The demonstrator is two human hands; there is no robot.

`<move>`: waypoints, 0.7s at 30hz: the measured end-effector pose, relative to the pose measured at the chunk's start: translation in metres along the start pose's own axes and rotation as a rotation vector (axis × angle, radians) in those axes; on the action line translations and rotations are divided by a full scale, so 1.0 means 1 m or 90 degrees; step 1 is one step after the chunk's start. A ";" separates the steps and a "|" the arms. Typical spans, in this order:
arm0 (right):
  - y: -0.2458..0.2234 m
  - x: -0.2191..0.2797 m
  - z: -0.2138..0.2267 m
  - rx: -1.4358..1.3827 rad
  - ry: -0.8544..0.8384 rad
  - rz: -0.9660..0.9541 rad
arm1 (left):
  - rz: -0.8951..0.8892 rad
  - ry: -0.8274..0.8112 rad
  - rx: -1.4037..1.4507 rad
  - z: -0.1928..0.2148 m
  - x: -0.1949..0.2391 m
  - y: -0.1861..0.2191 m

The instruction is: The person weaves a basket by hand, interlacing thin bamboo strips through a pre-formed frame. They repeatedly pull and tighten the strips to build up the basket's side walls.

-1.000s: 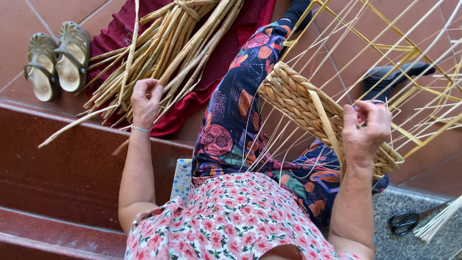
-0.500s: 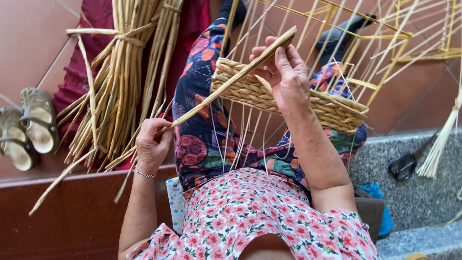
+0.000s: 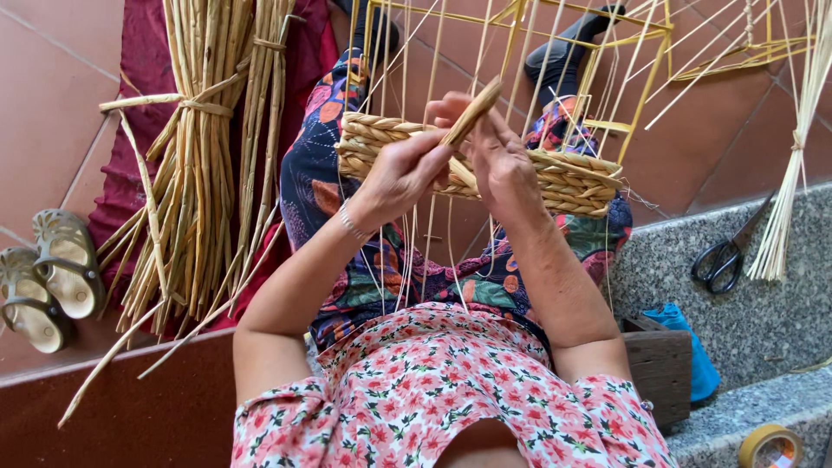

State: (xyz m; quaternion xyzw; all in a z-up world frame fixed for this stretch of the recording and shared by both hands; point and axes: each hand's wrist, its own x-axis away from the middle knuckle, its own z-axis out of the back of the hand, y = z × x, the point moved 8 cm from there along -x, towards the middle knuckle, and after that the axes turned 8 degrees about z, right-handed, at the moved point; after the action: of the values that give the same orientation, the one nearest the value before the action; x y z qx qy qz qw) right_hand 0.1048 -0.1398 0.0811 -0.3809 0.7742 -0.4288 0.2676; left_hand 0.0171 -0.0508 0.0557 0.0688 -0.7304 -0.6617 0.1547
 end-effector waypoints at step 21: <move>-0.037 0.011 0.115 0.083 0.277 0.117 | 0.100 -0.133 0.124 -0.091 -0.089 -0.018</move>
State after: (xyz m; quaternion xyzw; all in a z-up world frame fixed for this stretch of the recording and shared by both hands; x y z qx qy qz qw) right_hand 0.1974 -0.2149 0.0558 -0.1894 0.8156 -0.5237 0.1569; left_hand 0.1281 -0.1119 0.0330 -0.0430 -0.8063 -0.5772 0.1220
